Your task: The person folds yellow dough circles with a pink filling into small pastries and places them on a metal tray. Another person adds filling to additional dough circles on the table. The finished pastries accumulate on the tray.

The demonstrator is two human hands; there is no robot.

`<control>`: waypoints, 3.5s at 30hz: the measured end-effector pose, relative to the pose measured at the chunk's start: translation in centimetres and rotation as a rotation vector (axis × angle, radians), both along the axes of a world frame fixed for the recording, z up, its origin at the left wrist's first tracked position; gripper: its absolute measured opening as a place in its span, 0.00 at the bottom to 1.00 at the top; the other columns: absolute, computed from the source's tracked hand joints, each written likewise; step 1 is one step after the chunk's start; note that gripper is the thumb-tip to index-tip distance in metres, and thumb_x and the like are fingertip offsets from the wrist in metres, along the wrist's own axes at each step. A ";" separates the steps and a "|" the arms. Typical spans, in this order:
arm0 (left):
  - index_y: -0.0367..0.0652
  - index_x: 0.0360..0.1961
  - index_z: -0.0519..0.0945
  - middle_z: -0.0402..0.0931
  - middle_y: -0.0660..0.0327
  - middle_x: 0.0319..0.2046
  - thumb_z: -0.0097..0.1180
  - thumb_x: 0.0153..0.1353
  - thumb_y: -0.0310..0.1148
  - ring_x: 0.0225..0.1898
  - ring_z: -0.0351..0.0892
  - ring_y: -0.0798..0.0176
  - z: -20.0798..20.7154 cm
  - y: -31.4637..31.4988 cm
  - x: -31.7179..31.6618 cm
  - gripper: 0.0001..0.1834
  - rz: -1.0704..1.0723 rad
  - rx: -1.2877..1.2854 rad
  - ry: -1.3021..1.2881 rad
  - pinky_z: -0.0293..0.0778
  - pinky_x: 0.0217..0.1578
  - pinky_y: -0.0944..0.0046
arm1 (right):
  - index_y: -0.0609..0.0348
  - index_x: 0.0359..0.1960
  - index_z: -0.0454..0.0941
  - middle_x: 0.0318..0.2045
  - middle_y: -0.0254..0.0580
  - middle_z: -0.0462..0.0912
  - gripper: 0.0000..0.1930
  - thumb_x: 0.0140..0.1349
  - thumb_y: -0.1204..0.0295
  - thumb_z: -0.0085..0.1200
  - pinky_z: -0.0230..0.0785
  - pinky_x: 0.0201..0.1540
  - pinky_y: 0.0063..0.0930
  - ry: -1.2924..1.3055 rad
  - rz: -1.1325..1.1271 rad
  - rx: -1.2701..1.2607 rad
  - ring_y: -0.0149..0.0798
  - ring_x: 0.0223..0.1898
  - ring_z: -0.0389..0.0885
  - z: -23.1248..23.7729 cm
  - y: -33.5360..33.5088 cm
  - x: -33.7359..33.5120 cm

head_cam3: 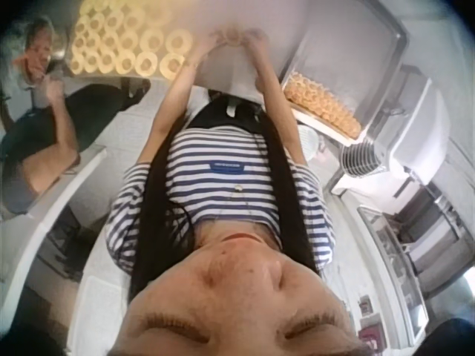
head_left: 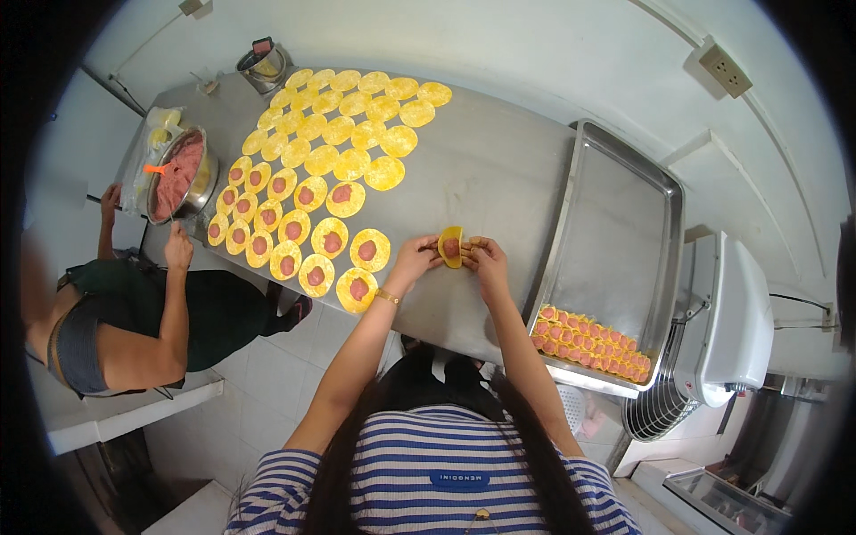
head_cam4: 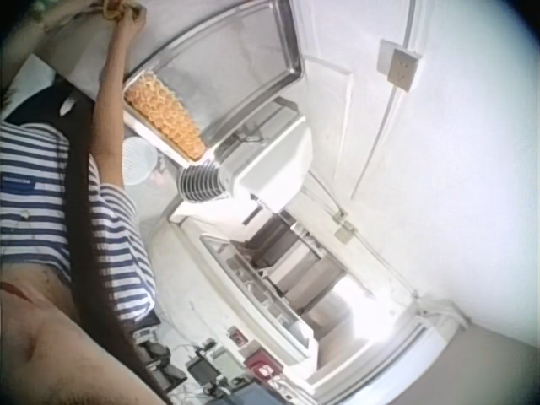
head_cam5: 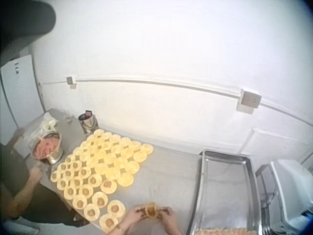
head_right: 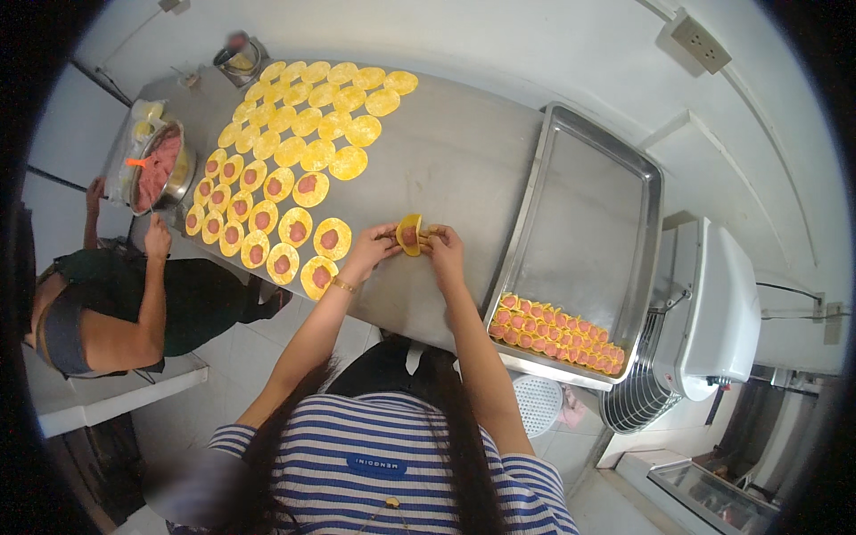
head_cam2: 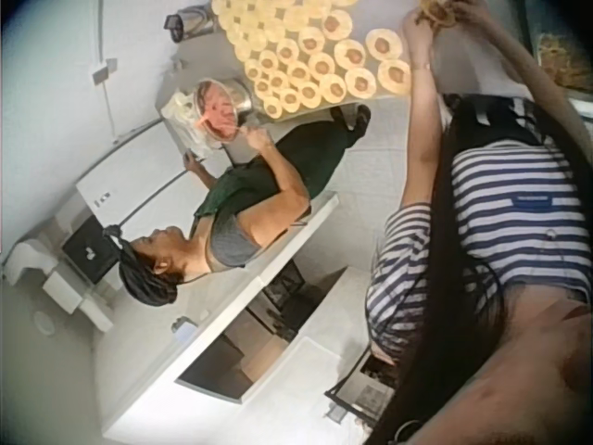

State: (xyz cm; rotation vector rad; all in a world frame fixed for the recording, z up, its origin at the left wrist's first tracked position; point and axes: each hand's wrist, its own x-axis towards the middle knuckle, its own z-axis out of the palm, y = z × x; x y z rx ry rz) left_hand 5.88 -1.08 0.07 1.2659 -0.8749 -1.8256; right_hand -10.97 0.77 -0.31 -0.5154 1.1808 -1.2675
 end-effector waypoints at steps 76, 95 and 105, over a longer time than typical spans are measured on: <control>0.38 0.29 0.74 0.77 0.53 0.21 0.69 0.45 0.31 0.25 0.79 0.52 1.7 5.6 -4.8 0.16 -0.293 -0.665 -0.573 0.73 0.28 0.58 | 0.60 0.33 0.81 0.31 0.46 0.79 0.11 0.46 0.83 0.55 0.71 0.38 0.38 1.118 0.375 -0.374 0.51 0.36 0.79 2.9 6.1 -4.7; 0.38 0.37 0.77 0.79 0.53 0.32 0.64 0.48 0.24 0.35 0.81 0.53 0.9 5.7 -4.7 0.14 -0.324 -0.697 -0.615 0.76 0.35 0.59 | 0.61 0.42 0.78 0.36 0.52 0.78 0.18 0.46 0.85 0.52 0.71 0.42 0.40 1.114 0.381 -0.319 0.55 0.39 0.78 2.9 6.7 -4.1; 0.37 0.36 0.77 0.80 0.52 0.33 0.64 0.49 0.26 0.34 0.81 0.54 0.9 5.9 -5.3 0.12 -0.283 -0.758 -0.617 0.77 0.35 0.60 | 0.61 0.41 0.79 0.36 0.49 0.79 0.16 0.47 0.83 0.53 0.71 0.42 0.39 1.101 0.372 -0.357 0.54 0.39 0.78 2.7 6.3 -4.5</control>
